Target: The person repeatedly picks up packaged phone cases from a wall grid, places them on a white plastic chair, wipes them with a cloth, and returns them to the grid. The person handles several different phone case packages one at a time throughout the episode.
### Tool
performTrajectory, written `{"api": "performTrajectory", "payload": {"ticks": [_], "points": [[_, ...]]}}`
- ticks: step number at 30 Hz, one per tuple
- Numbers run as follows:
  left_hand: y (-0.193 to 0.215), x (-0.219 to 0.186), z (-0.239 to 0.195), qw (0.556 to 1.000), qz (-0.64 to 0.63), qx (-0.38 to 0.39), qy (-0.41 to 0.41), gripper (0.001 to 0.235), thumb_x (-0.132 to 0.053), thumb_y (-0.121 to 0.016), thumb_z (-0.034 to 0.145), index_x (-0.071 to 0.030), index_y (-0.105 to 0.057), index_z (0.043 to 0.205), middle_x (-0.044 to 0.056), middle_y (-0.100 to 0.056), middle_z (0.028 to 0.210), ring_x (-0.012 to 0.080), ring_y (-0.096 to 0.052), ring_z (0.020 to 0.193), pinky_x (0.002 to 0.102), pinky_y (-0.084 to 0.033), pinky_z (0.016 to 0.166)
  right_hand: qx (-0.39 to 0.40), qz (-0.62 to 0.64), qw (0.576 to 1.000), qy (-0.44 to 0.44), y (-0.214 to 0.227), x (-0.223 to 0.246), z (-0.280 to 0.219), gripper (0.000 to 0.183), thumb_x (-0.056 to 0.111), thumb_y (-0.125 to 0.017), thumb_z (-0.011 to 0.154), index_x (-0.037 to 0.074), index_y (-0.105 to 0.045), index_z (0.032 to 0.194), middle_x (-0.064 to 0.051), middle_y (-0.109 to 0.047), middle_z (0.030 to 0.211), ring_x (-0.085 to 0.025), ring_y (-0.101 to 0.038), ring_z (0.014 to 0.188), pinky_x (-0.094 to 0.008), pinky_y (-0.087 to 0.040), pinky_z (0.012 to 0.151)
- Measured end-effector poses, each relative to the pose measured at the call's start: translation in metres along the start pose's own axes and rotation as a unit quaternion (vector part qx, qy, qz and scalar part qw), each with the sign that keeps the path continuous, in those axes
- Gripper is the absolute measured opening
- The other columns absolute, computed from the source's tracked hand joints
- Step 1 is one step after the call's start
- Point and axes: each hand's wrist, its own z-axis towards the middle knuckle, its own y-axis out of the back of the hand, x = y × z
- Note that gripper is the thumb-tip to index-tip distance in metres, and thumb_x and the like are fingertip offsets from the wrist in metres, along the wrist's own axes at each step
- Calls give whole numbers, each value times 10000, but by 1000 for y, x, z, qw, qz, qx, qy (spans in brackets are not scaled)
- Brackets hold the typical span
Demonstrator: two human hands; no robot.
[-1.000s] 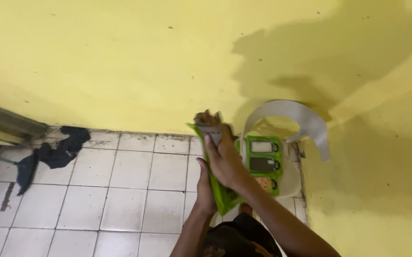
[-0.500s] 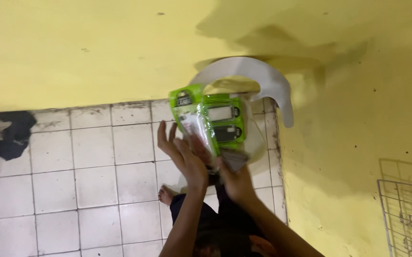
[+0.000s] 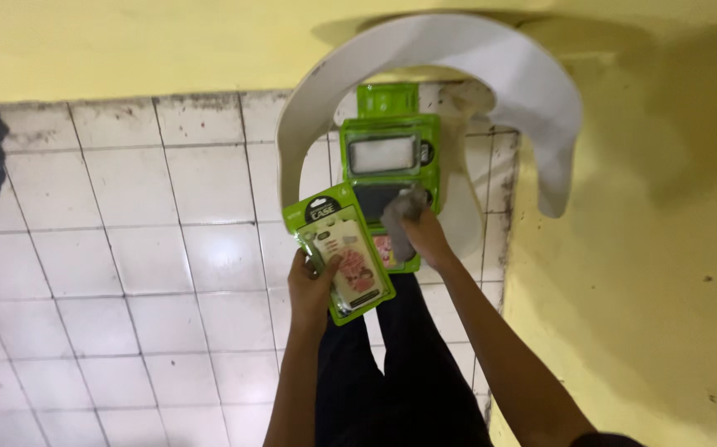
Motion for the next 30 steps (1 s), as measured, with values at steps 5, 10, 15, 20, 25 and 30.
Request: {"api": "performTrajectory", "payload": {"ticks": [5, 10, 15, 20, 25, 30], "points": [[2, 31, 7, 999, -26, 25, -11, 419, -68, -684, 924, 25, -538, 1305, 155, -719, 1133, 208, -731, 997, 331, -623, 815, -131, -257, 954, 86, -27, -29, 65, 422, 175, -662, 942, -88, -581, 1262, -339, -605, 1192, -480, -600, 1095, -503, -502, 984], [14, 34, -11, 999, -24, 25, -4, 381, -67, -679, 938, 48, -553, 1279, 159, -728, 1137, 211, -734, 1014, 347, -623, 839, -133, -266, 943, 150, -23, -36, 48, 587, 220, -751, 851, -96, -556, 1306, -327, -577, 1193, -485, -520, 1148, -535, -442, 992], [41, 4, -60, 995, -79, 42, -35, 387, -77, -673, 934, 25, -556, 1288, 151, -735, 1138, 203, -739, 1002, 340, -627, 835, -143, -338, 906, 211, -14, 3, -20, 586, 250, -792, 868, -80, -570, 1299, -363, -552, 1233, -504, -496, 1188, -548, -437, 1011], [98, -25, -121, 984, -152, 64, -71, 393, -49, -699, 911, 48, -578, 1273, 160, -756, 1100, 204, -743, 947, 351, -627, 802, 99, -32, 991, 83, -37, 95, -130, 523, 447, -571, 968, 21, -604, 1268, -121, -683, 1156, -230, -704, 1017, -393, -583, 860], [182, -42, -169, 969, -198, 67, -132, 391, -28, -695, 905, 23, -593, 1279, 147, -774, 1081, 179, -748, 944, 332, -620, 807, 271, -77, 957, 72, -116, 199, -229, 598, 568, -526, 979, 21, -674, 1170, -101, -703, 963, -182, -680, 869, -339, -551, 772], [303, -52, -191, 949, -229, 23, -216, 359, -59, -678, 931, 21, -598, 1271, 143, -774, 1081, 181, -751, 928, 327, -634, 817, 332, -180, 915, 143, -245, 280, -288, 614, 567, -535, 951, -3, -735, 1059, -82, -751, 827, -180, -696, 751, -324, -549, 748]]}}
